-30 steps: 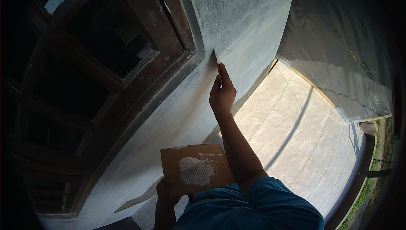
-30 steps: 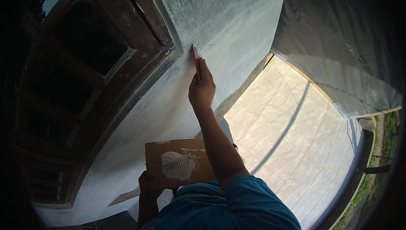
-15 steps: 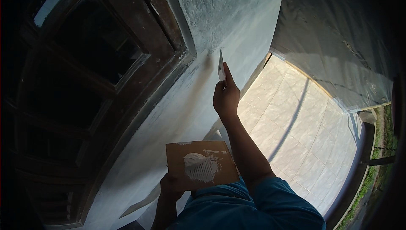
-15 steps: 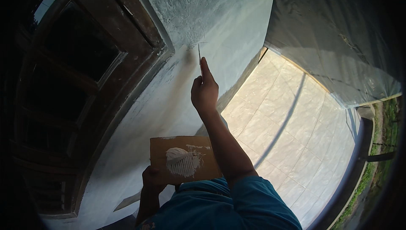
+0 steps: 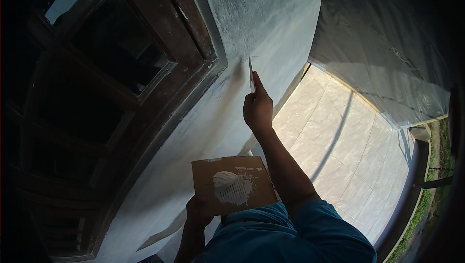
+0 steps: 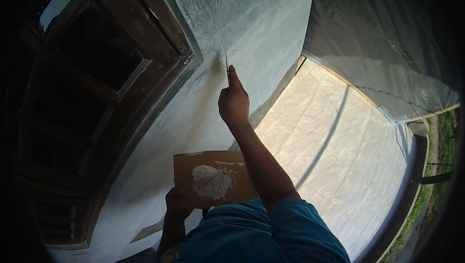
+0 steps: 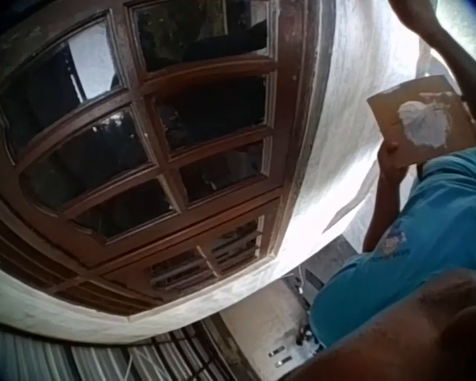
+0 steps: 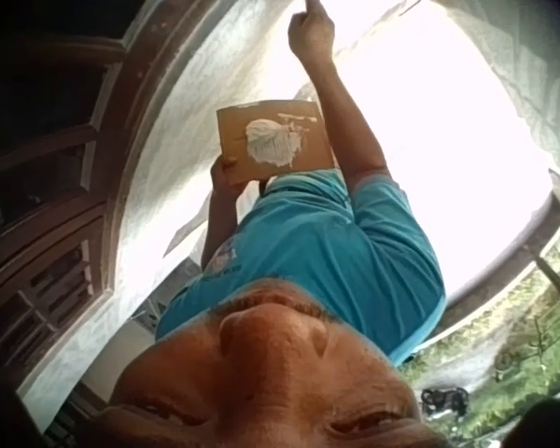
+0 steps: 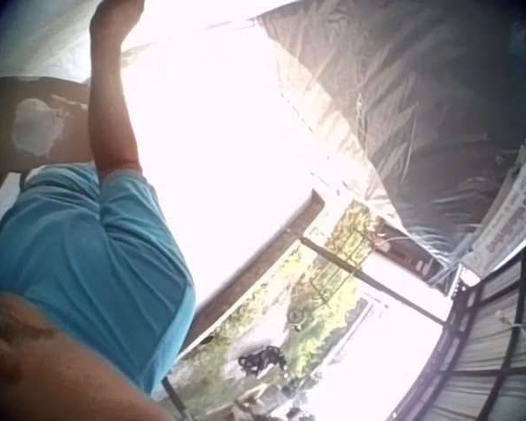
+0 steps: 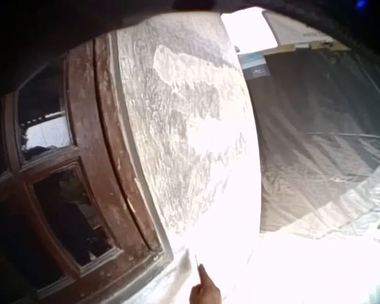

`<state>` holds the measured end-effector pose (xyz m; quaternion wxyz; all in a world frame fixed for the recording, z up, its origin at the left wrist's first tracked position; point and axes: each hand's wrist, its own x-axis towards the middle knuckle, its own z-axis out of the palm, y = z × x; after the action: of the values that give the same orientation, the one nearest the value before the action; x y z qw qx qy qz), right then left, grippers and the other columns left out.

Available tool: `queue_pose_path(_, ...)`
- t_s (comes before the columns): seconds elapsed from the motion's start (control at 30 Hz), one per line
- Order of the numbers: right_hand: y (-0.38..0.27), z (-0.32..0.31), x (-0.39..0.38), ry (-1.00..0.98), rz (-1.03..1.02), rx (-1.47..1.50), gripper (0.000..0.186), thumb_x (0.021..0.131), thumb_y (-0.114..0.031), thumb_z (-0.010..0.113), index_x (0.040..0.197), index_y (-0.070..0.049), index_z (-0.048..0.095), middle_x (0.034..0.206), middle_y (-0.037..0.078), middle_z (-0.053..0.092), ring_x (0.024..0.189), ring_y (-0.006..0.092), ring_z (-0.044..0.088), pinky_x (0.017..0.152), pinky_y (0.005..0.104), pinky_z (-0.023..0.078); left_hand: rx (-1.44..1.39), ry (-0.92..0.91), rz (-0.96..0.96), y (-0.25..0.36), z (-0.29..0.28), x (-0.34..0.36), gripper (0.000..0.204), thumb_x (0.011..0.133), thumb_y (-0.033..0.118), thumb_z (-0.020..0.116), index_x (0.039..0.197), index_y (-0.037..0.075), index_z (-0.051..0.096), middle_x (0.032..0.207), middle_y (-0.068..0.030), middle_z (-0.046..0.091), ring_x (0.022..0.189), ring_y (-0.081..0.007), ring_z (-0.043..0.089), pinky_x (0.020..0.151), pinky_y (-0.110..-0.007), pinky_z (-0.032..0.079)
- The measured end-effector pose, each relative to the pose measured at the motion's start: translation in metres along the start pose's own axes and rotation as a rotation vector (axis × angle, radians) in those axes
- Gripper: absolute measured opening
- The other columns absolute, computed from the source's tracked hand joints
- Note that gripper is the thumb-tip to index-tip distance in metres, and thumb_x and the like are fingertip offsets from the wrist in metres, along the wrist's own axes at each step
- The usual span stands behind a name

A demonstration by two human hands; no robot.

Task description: Using a putty knife to apply and smooth wall filler or putty onto a concrete wall near a window frame.

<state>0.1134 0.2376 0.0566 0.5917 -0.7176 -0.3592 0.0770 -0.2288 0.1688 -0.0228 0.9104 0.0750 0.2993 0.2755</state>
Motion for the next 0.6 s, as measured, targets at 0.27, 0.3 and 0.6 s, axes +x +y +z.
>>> queue_pose_path(0.27,-0.002,0.029,-0.047,-0.305,-0.103,-0.038,0.069,0.080,0.002,0.047,0.146,-0.005,0.028,0.136,0.023,0.048,0.114,0.0379,0.056,0.091,0.0445,0.050,0.009,0.002,0.031,-0.001,0.017,-0.007,0.042,0.083,0.019,0.048,0.117,-0.005,0.055,0.096,-0.0181,0.067,0.069,-0.0271,0.069,0.052,-0.035,0.059)
queue_pose_path(0.3,0.001,0.026,-0.058,-0.277,-0.135,-0.033,0.067,0.079,0.003,0.046,0.145,-0.006,0.032,0.128,0.024,0.054,0.104,0.0374,0.061,0.086,0.0422,0.051,-0.004,0.043,0.036,-0.002,0.018,-0.007,0.042,0.082,0.019,0.048,0.117,-0.005,0.055,0.097,-0.0175,0.067,0.072,-0.0273,0.069,0.055,-0.035,0.060)
queue_pose_path(0.6,-0.001,0.032,0.013,0.097,-0.297,-0.132,0.069,0.079,0.004,0.045,0.144,0.002,0.026,0.134,0.029,0.047,0.111,0.0396,0.057,0.086,0.0424,0.051,0.044,-0.037,-0.009,-0.001,-0.002,0.001,0.048,0.082,0.020,0.048,0.123,-0.004,0.051,0.105,-0.0178,0.065,0.082,-0.0282,0.069,0.059,-0.035,0.060)
